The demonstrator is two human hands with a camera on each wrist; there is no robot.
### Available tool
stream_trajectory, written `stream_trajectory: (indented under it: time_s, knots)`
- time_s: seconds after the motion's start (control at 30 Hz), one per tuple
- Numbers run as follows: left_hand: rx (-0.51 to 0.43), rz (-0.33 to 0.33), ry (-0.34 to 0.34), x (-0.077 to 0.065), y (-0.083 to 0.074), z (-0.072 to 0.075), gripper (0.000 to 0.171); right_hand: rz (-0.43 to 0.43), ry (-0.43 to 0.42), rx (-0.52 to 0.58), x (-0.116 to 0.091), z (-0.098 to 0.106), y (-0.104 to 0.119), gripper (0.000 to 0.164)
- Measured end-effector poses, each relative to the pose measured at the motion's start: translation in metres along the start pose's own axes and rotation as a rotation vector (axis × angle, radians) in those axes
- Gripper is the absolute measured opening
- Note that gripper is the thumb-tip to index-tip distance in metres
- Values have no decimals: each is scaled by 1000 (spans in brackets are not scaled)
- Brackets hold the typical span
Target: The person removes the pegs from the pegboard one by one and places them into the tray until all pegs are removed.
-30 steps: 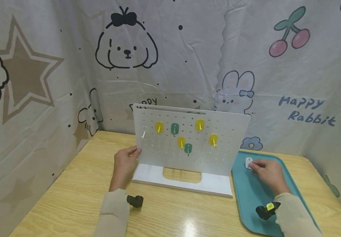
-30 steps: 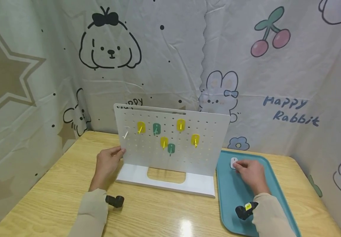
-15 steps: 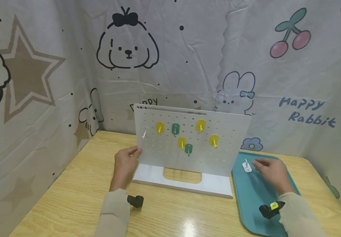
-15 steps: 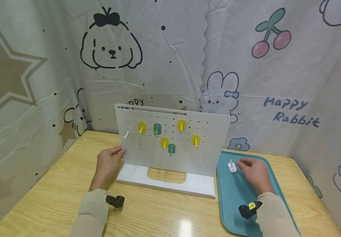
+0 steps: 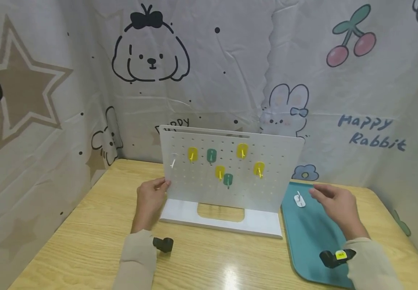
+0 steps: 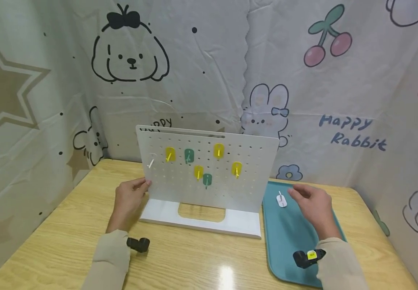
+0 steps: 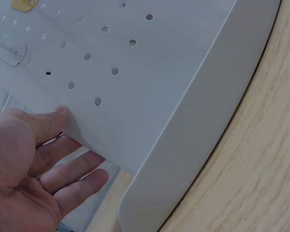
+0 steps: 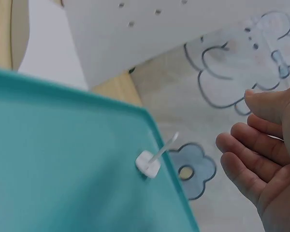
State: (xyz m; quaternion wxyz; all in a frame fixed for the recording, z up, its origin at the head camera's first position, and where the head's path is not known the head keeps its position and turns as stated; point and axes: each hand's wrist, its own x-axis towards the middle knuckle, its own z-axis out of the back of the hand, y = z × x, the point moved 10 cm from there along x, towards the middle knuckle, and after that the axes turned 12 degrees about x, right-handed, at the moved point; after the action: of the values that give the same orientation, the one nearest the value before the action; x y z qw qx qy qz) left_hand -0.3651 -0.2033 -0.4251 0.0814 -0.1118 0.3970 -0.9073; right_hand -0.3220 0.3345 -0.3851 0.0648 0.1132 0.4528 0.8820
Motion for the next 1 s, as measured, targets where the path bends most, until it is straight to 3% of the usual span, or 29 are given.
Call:
stream_trajectory:
  time_s: [0.43,0.63,1.0]
  knots:
    - [-50,30,3,3,4,-1,33,184,-62,69,-18,8,60,57]
    - [-68,54,29,0,6,-4,35,291,-56,107,-24,0,87,49]
    - [-52,32,9,-1,3,-2,32,388,-20,149,-27,-20,119,35]
